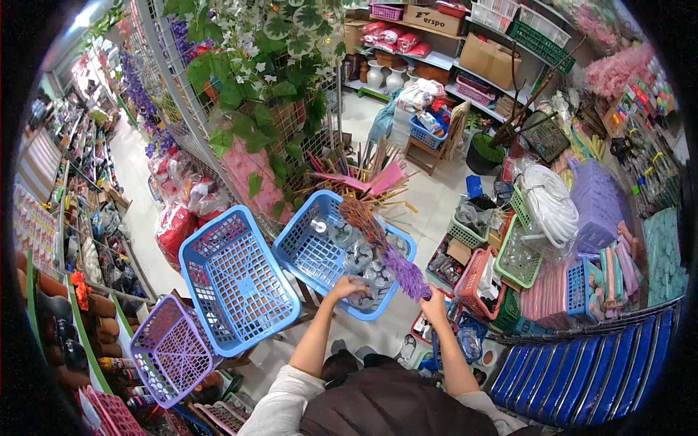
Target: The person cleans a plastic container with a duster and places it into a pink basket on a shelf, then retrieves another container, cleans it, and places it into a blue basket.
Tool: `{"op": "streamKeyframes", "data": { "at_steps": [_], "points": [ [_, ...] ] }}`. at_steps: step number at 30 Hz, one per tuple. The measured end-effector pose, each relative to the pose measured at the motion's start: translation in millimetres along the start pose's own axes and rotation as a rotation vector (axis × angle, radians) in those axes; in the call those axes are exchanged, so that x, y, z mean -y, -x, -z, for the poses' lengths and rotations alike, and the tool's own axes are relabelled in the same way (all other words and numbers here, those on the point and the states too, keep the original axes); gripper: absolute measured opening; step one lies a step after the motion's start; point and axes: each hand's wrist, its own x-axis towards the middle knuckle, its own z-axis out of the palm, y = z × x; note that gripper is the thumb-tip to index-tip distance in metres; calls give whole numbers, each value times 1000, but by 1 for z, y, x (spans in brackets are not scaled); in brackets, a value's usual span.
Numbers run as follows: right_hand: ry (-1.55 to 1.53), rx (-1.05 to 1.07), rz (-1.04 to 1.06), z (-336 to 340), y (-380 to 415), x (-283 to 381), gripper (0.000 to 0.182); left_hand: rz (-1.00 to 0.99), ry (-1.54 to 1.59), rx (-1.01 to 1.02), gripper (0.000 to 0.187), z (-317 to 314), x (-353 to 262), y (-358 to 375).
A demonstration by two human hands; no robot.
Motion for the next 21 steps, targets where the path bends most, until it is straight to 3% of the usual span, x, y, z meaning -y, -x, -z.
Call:
{"op": "streamKeyframes", "data": {
  "at_steps": [1,2,5,6,8,9,12,14,16,20,21],
  "points": [
    [53,29,-48,6,1,5,39,-50,67,51,46,5,-2,0],
    [51,25,-43,11,3,10,39,-55,64,48,46,7,-3,1],
    [140,13,-46,18,4,18,41,16,438,69,38,14,-38,30],
    [137,12,-36,19,5,18,41,8,437,62,38,18,-39,29],
    [96,-2,-19,22,5,19,41,-67,743,-51,32,27,-40,29],
    [21,-47,121,24,6,20,42,-118,811,-77,25,32,-49,33],
    [-10,-71,338,39,9,28,41,-291,982,-186,23,45,-77,46],
    [1,-27,346,55,14,47,38,-490,1003,-137,36,52,-102,65],
    [112,-50,495,61,13,54,36,-639,1032,-149,42,57,-115,68],
    [62,-109,437,61,14,75,32,-597,1103,-207,44,60,-131,87],
    [20,-81,520,65,13,79,29,-644,1089,-210,44,59,-136,92]
  ]
}}
